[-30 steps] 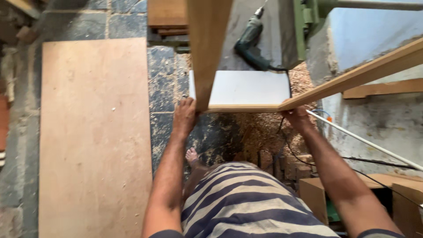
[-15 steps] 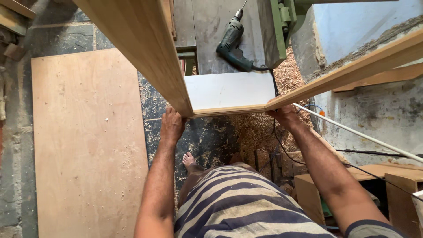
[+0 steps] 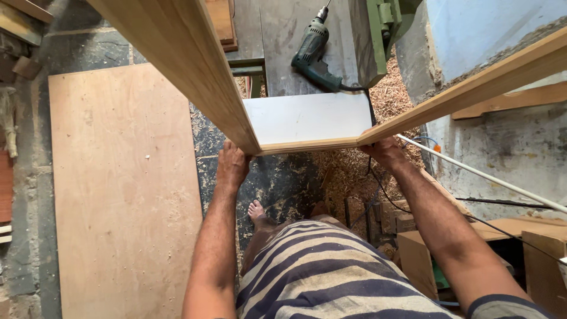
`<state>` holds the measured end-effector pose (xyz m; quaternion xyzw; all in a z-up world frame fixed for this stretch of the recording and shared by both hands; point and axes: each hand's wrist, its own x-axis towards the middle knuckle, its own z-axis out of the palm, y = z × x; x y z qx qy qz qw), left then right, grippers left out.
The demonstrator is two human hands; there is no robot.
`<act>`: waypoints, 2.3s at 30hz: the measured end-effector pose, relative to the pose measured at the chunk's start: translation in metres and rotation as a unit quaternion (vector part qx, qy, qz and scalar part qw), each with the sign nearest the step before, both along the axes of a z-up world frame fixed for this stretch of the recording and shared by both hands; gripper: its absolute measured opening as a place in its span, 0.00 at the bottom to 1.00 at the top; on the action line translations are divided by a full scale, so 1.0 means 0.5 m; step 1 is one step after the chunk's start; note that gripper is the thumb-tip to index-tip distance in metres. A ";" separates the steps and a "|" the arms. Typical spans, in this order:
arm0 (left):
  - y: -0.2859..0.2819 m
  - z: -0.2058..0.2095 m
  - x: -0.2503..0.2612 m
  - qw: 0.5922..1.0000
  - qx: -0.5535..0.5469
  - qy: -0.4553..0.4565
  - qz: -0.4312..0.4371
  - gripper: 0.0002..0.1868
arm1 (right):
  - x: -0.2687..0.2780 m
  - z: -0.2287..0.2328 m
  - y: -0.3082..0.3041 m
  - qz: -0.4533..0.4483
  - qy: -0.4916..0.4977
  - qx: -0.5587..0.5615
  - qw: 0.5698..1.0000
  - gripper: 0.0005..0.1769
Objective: The person drills holes into a white board and searches through tool cabinet drawers for items.
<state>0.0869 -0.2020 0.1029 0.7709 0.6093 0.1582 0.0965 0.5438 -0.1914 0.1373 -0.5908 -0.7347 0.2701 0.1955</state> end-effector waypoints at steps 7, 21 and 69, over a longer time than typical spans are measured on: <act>0.009 -0.014 0.002 0.998 -0.059 0.032 0.007 0.16 | -0.002 0.001 -0.003 0.002 0.014 0.014 1.000 0.11; 0.004 0.006 0.012 0.998 -0.036 -0.028 0.031 0.19 | -0.004 0.002 -0.006 -0.023 0.051 -0.013 0.998 0.13; 0.013 0.021 0.322 0.966 -0.064 0.195 -0.156 0.30 | -0.074 -0.121 -0.514 -0.194 0.113 -0.537 0.813 0.35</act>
